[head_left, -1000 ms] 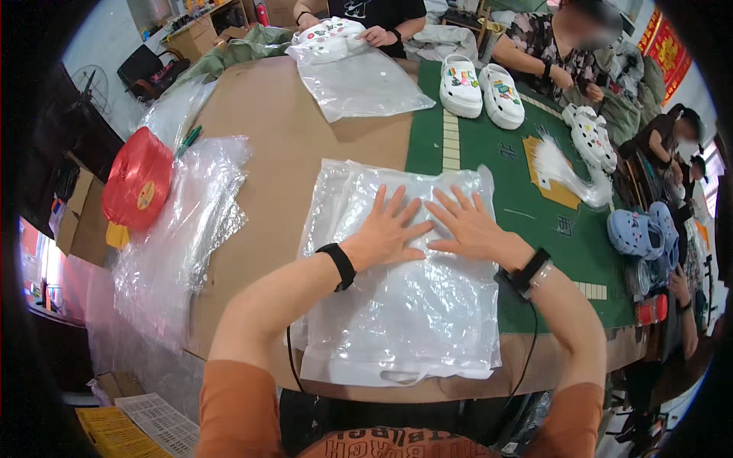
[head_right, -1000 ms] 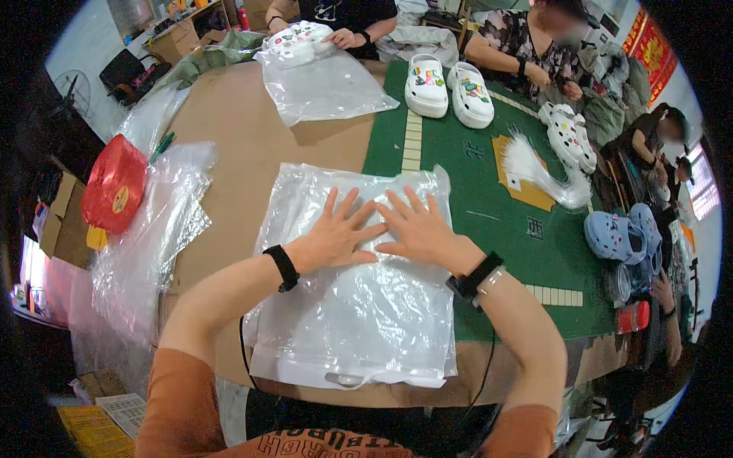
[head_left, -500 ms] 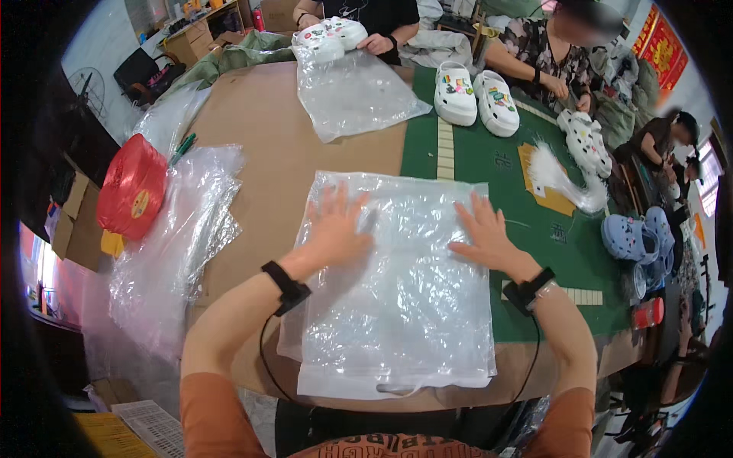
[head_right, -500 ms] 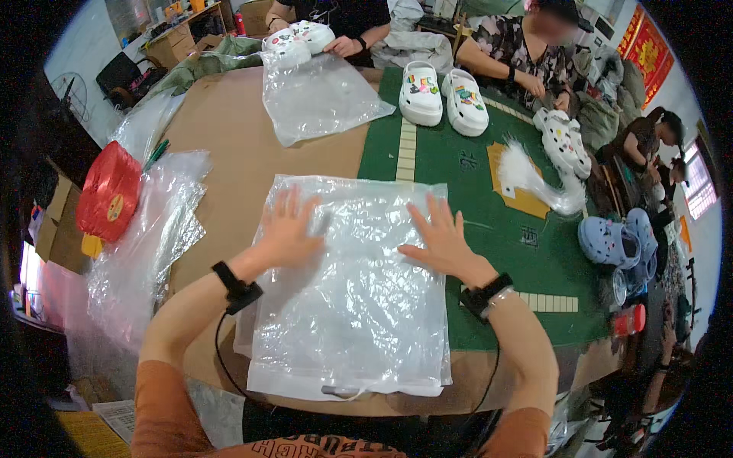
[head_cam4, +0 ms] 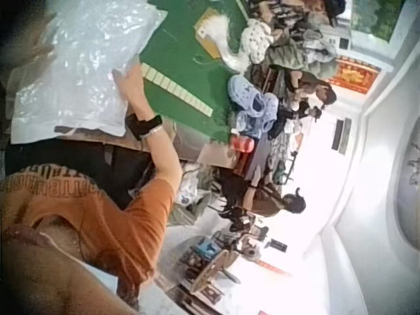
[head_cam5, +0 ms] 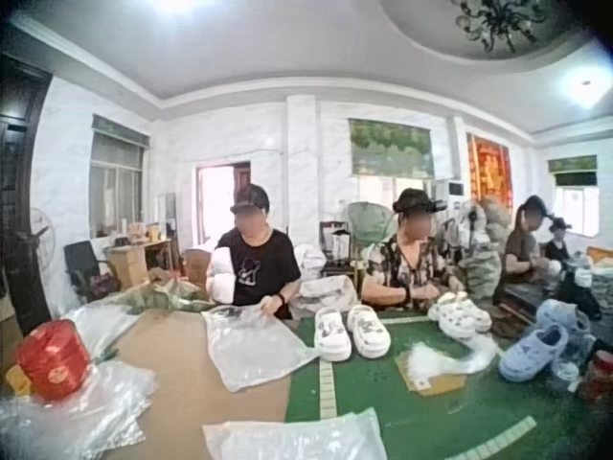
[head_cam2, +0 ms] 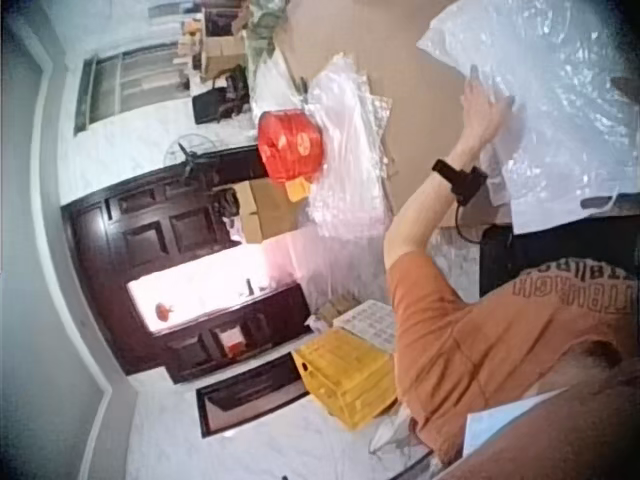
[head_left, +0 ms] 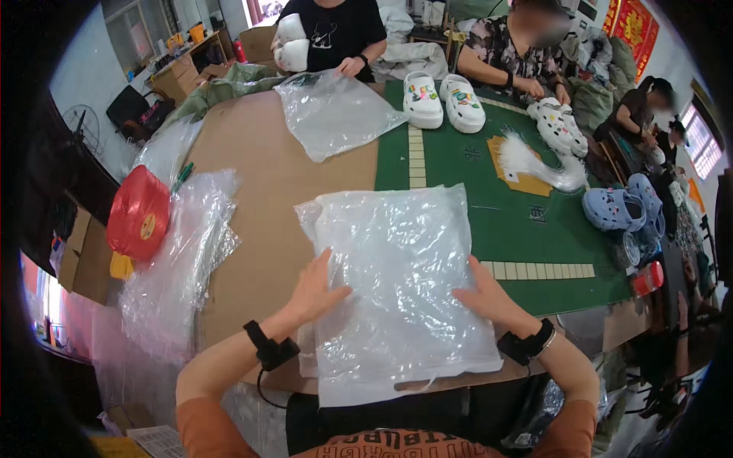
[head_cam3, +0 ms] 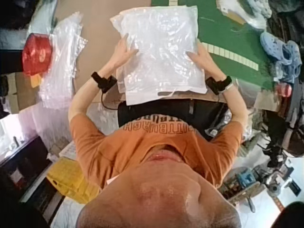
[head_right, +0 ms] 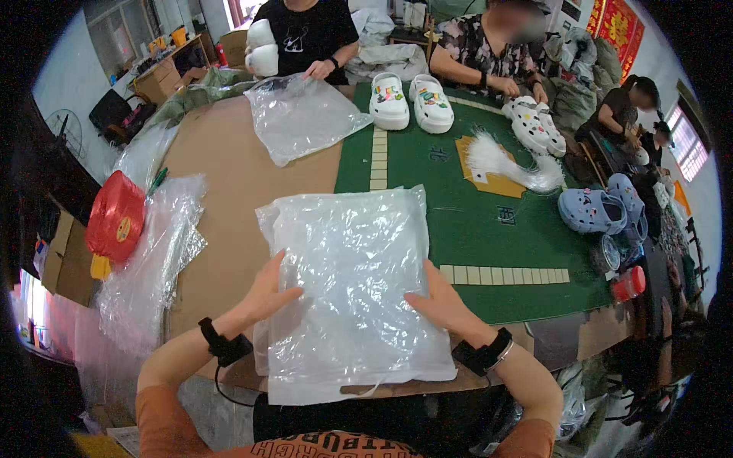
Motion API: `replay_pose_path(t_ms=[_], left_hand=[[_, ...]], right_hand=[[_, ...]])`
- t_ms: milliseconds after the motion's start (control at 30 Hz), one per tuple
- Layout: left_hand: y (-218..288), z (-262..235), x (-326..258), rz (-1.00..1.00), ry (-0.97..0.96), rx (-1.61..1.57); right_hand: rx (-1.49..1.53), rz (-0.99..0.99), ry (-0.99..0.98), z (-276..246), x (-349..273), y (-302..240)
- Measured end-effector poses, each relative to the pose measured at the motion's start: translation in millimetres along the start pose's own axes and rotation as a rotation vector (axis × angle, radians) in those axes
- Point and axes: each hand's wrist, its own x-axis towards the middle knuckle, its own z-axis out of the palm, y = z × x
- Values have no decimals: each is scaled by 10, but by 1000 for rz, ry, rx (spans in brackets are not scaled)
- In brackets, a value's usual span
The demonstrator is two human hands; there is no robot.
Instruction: Packaging pairs of decorated clogs into plastic bags.
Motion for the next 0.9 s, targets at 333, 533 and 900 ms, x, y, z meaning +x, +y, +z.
replay_pose_path(t_ms=[333,533,900], left_hand=[[499,194,-69,65,6,-311],[556,352,263,221,-67,-305],[1252,331,307,400,65,430]], right_hand=[[845,60,85,-117,-410,-129],[419,198,72,-308,-646,284],[-62,257,248,-1845,-1078,1075]])
